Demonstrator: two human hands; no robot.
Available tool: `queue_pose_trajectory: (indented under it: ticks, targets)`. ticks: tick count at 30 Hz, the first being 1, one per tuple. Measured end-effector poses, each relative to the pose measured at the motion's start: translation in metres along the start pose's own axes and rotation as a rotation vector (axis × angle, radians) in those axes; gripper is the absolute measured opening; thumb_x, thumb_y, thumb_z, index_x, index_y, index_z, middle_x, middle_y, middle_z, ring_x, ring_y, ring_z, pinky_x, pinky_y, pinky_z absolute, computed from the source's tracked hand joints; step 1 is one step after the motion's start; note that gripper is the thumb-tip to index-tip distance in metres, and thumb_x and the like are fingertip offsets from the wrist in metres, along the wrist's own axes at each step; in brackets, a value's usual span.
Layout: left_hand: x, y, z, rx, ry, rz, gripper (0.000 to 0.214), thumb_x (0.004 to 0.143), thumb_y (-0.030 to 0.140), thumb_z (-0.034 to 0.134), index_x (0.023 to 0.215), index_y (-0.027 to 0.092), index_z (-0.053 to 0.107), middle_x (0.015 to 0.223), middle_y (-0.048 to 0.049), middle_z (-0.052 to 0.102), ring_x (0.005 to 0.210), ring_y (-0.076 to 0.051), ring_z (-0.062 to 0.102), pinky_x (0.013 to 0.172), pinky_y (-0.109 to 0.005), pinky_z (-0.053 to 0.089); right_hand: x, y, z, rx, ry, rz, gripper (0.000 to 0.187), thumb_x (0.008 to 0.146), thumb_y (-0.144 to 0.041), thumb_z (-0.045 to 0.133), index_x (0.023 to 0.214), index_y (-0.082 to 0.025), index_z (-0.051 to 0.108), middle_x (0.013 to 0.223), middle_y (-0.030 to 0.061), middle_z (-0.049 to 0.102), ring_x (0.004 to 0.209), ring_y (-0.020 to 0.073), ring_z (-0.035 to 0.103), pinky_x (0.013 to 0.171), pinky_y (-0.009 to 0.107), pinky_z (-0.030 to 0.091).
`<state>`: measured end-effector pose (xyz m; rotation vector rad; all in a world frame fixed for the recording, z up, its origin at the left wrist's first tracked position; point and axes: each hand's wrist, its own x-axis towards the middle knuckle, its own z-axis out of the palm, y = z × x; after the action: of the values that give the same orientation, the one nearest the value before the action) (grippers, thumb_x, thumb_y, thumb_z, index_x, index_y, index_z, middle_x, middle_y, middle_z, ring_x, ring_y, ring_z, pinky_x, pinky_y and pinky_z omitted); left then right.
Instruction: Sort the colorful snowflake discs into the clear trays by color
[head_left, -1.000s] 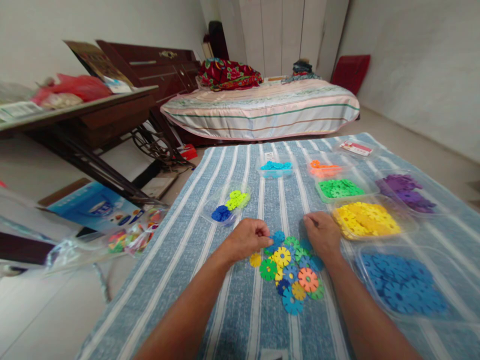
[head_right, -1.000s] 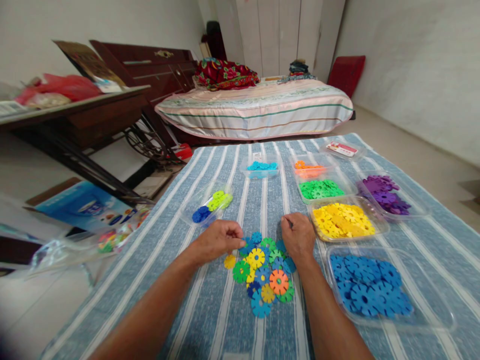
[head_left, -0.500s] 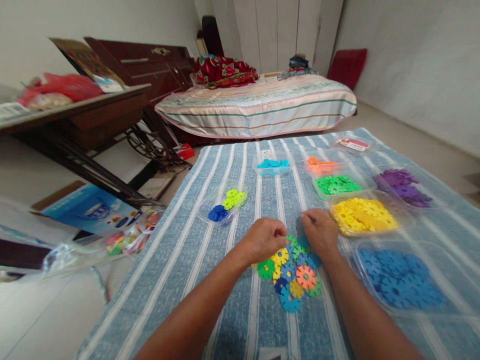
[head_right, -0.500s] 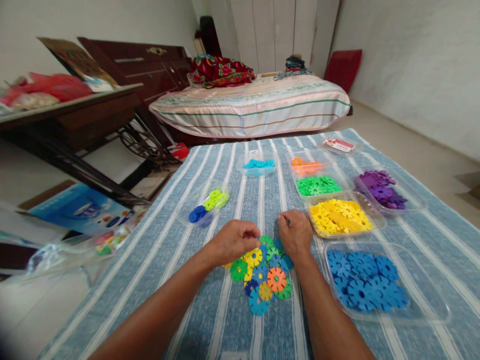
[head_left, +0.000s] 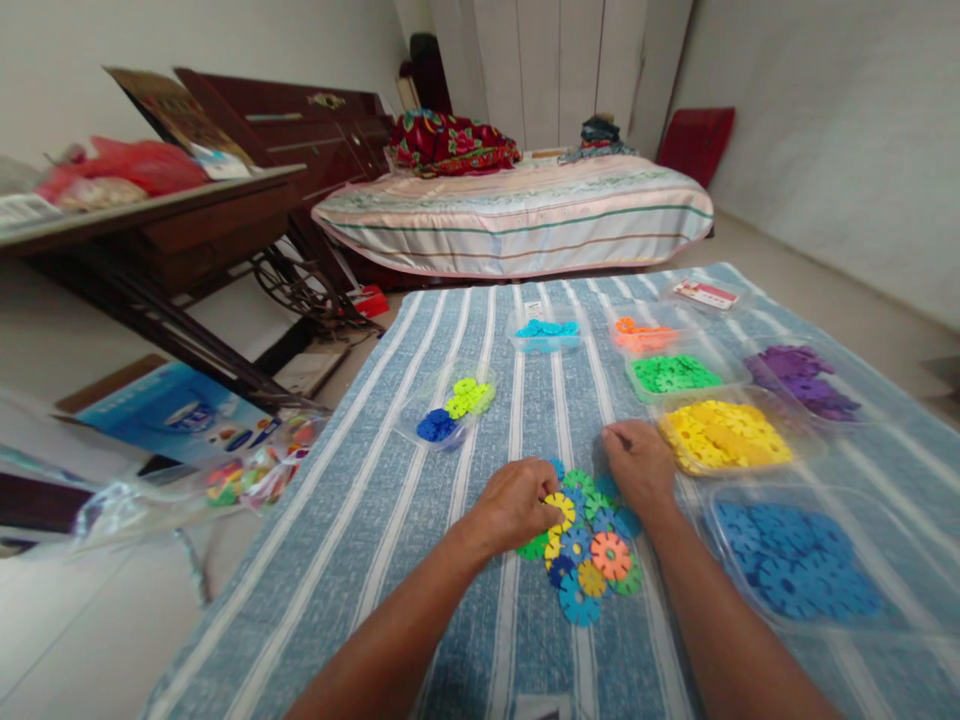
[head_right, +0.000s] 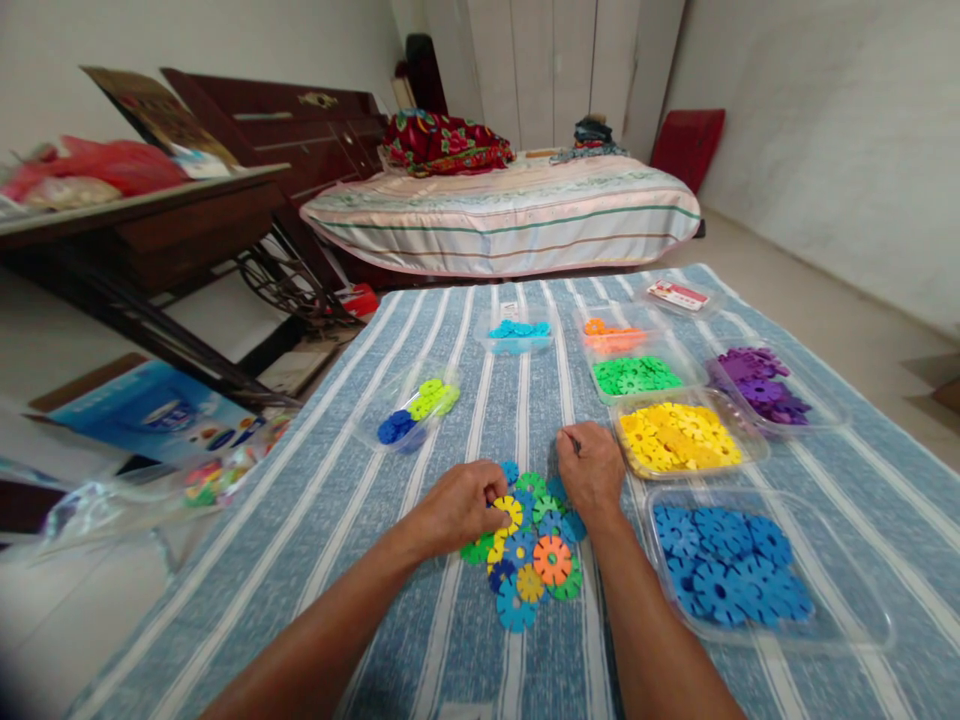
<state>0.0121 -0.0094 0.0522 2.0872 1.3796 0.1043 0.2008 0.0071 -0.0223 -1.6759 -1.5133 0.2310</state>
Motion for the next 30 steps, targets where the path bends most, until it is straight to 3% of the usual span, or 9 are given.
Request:
queue_pose_trajectory:
  ticks: [6,11,13,18,22,26,30]
  targets:
    - [0.001,-0.005,-0.008,-0.325,-0.043,-0.044,0.009,0.059,0.019,0.062,0.059,0.014,0.054,0.051,0.0060,0.049,0.050,-0.007,0.044,0.047,-0.018,0.030,0.000,0.001,0.001,-0.005,0.013,0.000,0.027,0.080,-0.034,0.045,0.071,-0.019,0.066,0.073,0.0037,0.063,0.074,0.0179,0.053,0.069,0.028,0.037]
    - [0.014,0.001,-0.020,-0.445,-0.101,-0.004,0.008,0.061,0.019,0.059,0.062,0.015,0.054,0.050,0.0062,0.050,0.048,-0.008,0.046,0.046,-0.018,0.032,0.000,-0.001,0.000,0.004,0.008,0.013,0.025,0.079,-0.033,0.046,0.070,-0.019,0.065,0.072,0.0031,0.062,0.073,0.0172,0.053,0.068,0.028,0.036]
    - [0.020,0.008,-0.024,-0.318,-0.109,0.020,0.009,0.061,0.018,0.060,0.067,0.015,0.055,0.053,0.0059,0.052,0.051,-0.009,0.048,0.048,-0.018,0.034,0.000,-0.002,0.000,0.007,0.004,0.014,0.025,0.080,-0.032,0.046,0.069,-0.019,0.065,0.071,0.0027,0.062,0.072,0.0168,0.052,0.068,0.028,0.036]
    - [0.018,0.022,-0.026,0.262,-0.164,0.080,0.015,0.062,0.026,0.065,0.074,0.018,0.060,0.069,0.0010,0.060,0.065,-0.014,0.055,0.055,-0.022,0.035,0.001,-0.002,0.000,0.003,0.008,0.013,0.025,0.080,-0.032,0.046,0.069,-0.019,0.064,0.071,0.0027,0.061,0.073,0.0165,0.052,0.069,0.027,0.036]
    - [0.007,0.024,-0.023,0.415,-0.214,0.096,0.016,0.064,0.024,0.061,0.080,0.020,0.061,0.078,-0.0010,0.061,0.073,-0.017,0.056,0.058,-0.024,0.036,0.001,-0.001,0.001,0.010,0.011,0.016,0.025,0.080,-0.032,0.046,0.069,-0.019,0.065,0.072,0.0029,0.062,0.074,0.0167,0.052,0.070,0.028,0.037]
    - [0.005,0.018,-0.023,0.255,-0.198,0.093,0.007,0.063,0.018,0.059,0.071,0.018,0.058,0.064,0.0026,0.055,0.061,-0.013,0.051,0.053,-0.022,0.032,0.001,-0.001,0.001,0.018,0.007,0.017,0.025,0.080,-0.033,0.046,0.069,-0.019,0.064,0.073,0.0029,0.062,0.074,0.0165,0.052,0.071,0.028,0.037]
    - [0.011,0.009,-0.027,-0.091,-0.226,0.051,0.007,0.062,0.018,0.061,0.061,0.016,0.055,0.053,0.0060,0.048,0.052,-0.008,0.045,0.048,-0.019,0.029,0.001,-0.002,-0.001,0.004,0.000,0.029,0.026,0.080,-0.034,0.045,0.069,-0.019,0.064,0.072,0.0030,0.062,0.073,0.0168,0.052,0.069,0.028,0.037]
